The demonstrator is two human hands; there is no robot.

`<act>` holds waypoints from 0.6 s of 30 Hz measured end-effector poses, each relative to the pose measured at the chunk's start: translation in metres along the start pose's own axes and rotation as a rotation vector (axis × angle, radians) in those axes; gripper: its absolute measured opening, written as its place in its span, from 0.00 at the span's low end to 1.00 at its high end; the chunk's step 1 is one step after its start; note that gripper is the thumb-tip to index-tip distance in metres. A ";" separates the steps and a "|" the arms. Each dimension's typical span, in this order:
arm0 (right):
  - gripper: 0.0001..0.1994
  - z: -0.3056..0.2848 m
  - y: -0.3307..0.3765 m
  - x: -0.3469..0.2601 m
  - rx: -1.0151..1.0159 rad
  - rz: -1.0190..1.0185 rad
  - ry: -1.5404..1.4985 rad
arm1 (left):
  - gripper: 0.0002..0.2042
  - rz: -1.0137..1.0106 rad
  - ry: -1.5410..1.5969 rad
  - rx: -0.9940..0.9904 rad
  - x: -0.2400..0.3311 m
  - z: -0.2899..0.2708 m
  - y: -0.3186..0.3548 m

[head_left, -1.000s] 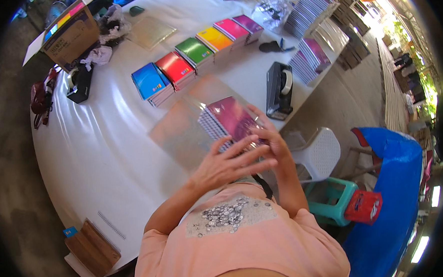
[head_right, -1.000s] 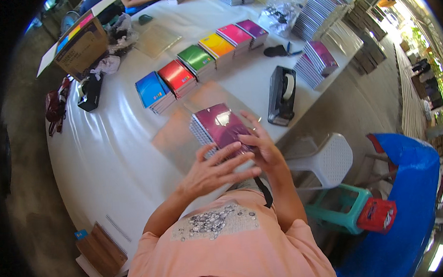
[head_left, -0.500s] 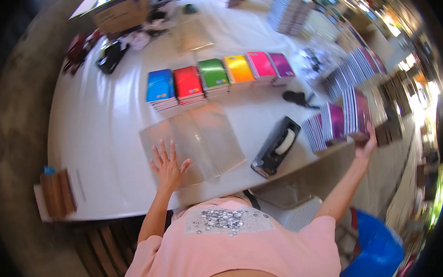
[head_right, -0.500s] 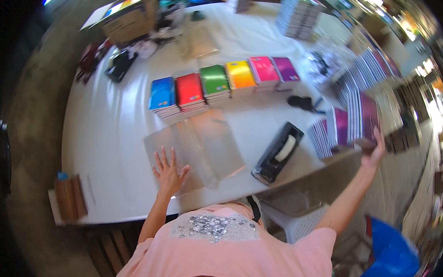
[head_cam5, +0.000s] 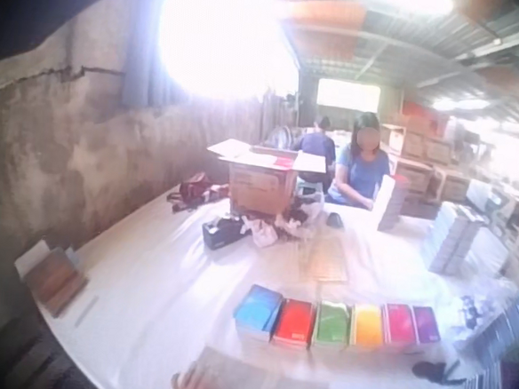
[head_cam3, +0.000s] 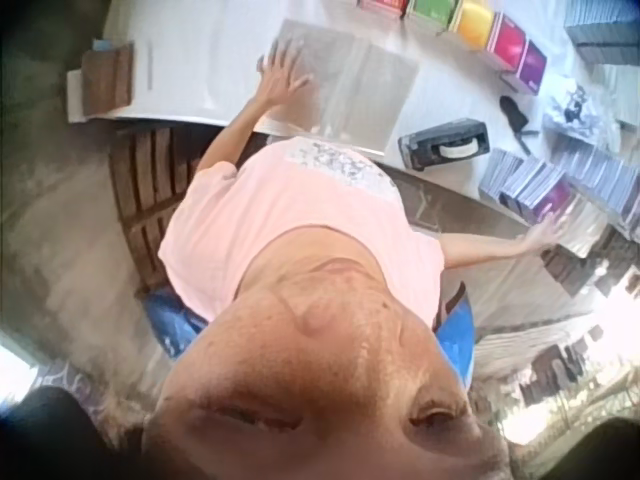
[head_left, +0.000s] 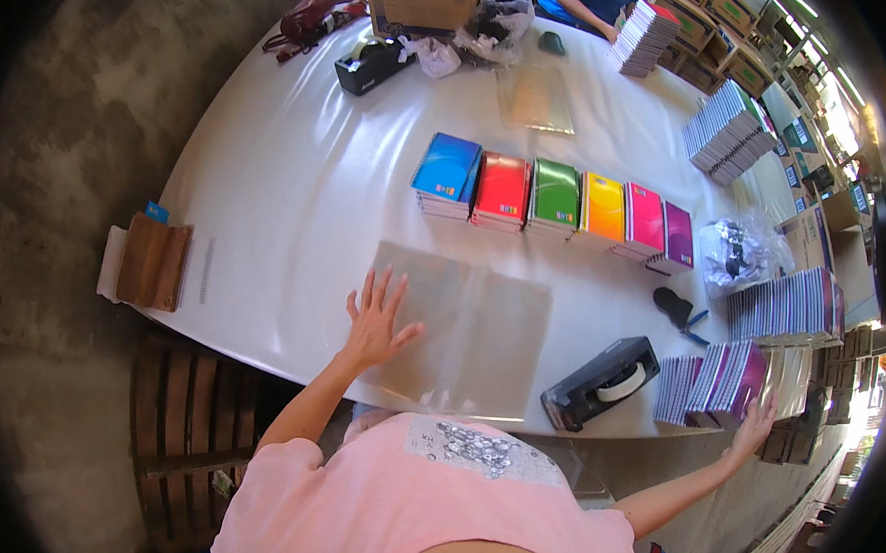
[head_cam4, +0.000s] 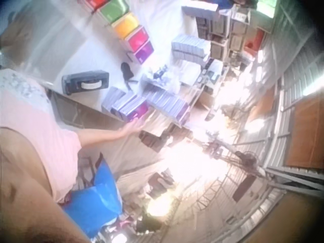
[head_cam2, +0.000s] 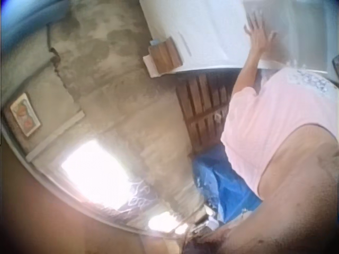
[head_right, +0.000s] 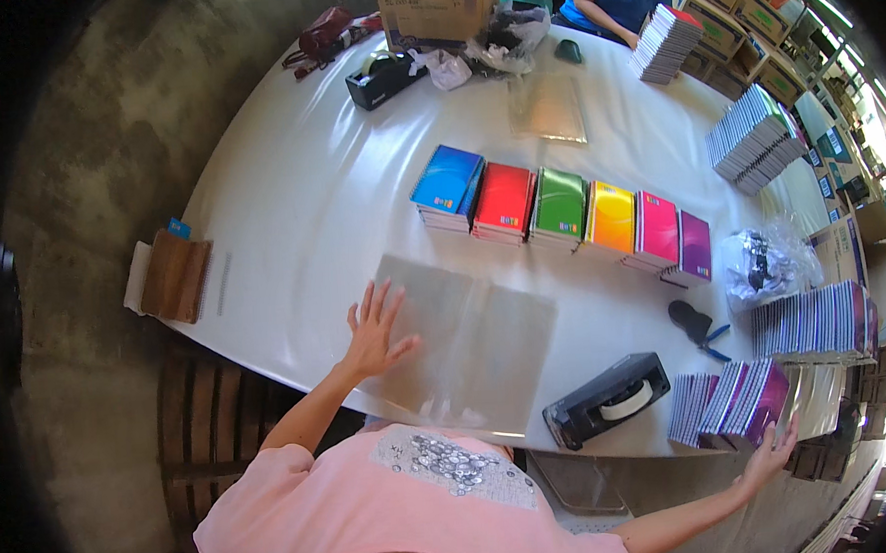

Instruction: The person picks up several colorful spiral notebooks from stacks on a table, aligns them together, and places them into a clear plastic bag. They then pick up another set of notebooks and repeats the process of aligning and bagging them.

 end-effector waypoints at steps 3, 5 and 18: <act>0.20 0.058 0.018 -0.075 -0.124 -0.022 -0.438 | 0.40 -0.080 0.374 0.440 -0.005 -0.048 -0.082; 0.16 0.138 0.043 -0.140 -0.268 -0.093 -0.505 | 0.39 -0.197 0.526 0.492 -0.015 -0.074 -0.141; 0.37 0.489 0.186 -0.258 -0.874 -0.197 0.115 | 0.16 0.715 2.003 0.199 0.055 -0.194 -0.071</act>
Point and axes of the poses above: each hand's wrist, its own y-axis away from the middle knuckle, its own z-axis out of the palm, x = y × z, the point moved 3 cm from there along -y, towards the middle knuckle, and after that the axes turned 1 degree about y, right-handed, at the moved point
